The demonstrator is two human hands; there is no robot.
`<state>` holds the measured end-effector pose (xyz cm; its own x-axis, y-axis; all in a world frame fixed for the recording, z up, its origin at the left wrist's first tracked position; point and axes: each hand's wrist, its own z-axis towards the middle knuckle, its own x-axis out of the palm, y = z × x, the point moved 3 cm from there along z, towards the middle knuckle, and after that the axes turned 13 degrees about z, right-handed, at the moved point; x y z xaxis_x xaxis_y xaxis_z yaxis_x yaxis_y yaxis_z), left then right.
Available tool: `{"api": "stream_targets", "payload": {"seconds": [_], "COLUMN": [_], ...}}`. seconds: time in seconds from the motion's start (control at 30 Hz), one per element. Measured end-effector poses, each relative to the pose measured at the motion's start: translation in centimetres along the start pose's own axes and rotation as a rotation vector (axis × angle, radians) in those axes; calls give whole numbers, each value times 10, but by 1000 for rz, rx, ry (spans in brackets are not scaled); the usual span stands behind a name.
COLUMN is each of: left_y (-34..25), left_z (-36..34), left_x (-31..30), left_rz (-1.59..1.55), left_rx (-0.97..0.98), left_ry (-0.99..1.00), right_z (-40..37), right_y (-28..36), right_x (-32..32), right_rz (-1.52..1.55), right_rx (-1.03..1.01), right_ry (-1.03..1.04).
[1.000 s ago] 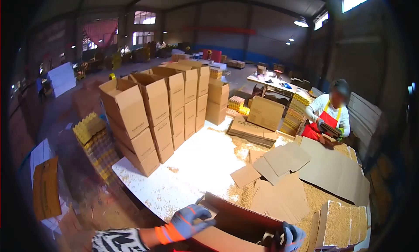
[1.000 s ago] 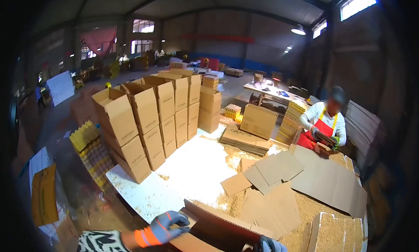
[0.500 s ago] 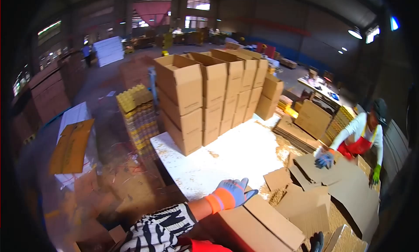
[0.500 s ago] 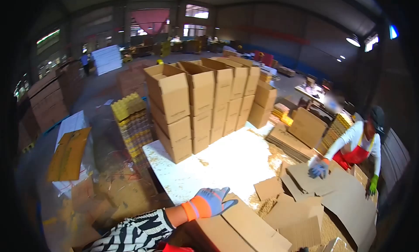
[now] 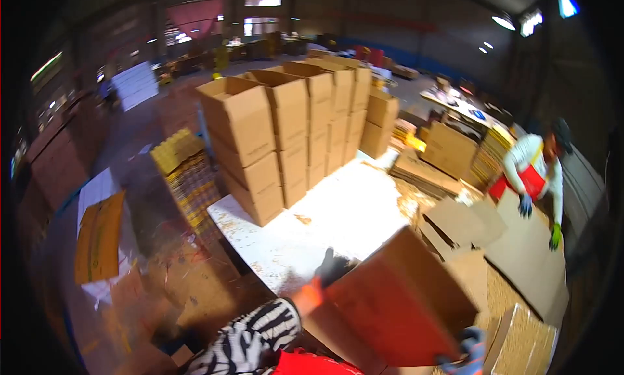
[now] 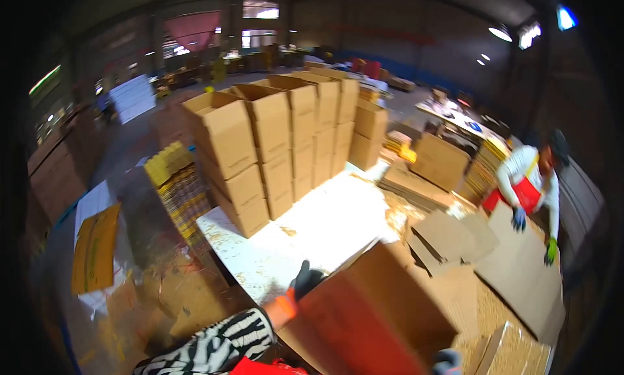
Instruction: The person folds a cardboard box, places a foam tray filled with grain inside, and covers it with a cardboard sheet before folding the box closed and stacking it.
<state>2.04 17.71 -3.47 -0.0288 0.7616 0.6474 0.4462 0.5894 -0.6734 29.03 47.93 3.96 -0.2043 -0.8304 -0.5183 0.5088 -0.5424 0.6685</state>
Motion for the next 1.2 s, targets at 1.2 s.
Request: {"api": "stream_targets", "payload": {"seconds": [1.2], "left_y": [14], "left_z": [-3], "left_x": [27], "left_rz": [1455], "left_rx": [297], "left_ry": [116], "right_z": [-263], "right_y": [-154], "right_x": [-134], "right_rz": [528], "right_rx": [710], "right_ry": [-1496]}}
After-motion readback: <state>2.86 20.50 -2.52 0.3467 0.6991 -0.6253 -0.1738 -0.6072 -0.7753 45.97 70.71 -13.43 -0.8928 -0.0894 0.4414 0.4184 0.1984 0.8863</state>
